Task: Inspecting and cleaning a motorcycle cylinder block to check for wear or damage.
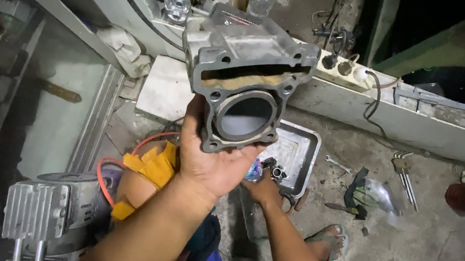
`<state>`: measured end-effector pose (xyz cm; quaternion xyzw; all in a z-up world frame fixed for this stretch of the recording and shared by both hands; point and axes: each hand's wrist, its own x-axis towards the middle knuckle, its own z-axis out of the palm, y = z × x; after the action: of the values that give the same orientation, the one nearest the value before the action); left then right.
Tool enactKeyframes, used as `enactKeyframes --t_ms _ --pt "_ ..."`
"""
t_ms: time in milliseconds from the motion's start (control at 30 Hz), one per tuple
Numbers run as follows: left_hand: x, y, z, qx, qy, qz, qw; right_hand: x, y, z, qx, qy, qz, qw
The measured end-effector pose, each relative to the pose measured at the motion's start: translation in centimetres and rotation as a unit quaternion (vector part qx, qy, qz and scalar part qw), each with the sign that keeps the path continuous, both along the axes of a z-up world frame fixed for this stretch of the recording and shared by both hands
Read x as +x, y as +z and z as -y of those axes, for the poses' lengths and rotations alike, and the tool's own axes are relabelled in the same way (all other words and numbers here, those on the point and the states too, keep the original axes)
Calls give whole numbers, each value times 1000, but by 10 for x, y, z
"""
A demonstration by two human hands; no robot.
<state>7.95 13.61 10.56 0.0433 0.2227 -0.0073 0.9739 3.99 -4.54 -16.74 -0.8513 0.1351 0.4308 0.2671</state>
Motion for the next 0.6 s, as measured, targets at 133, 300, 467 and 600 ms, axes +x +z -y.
enactKeyframes --t_ms 133,300,467,600 --pt "-3 -1 2 4 -3 11 1000 -2 -6 -1 -2 5 2 1000" --pt "-2 -7 5 1 -4 25 1000 -6 -6 2 16 -12 16 1000" --pt "-1 -3 3 6 -14 6 1000 -4 19 0 10 -22 16 1000" --pt "-2 -3 6 4 -15 -4 1000 -6 14 1 21 -38 14 999"
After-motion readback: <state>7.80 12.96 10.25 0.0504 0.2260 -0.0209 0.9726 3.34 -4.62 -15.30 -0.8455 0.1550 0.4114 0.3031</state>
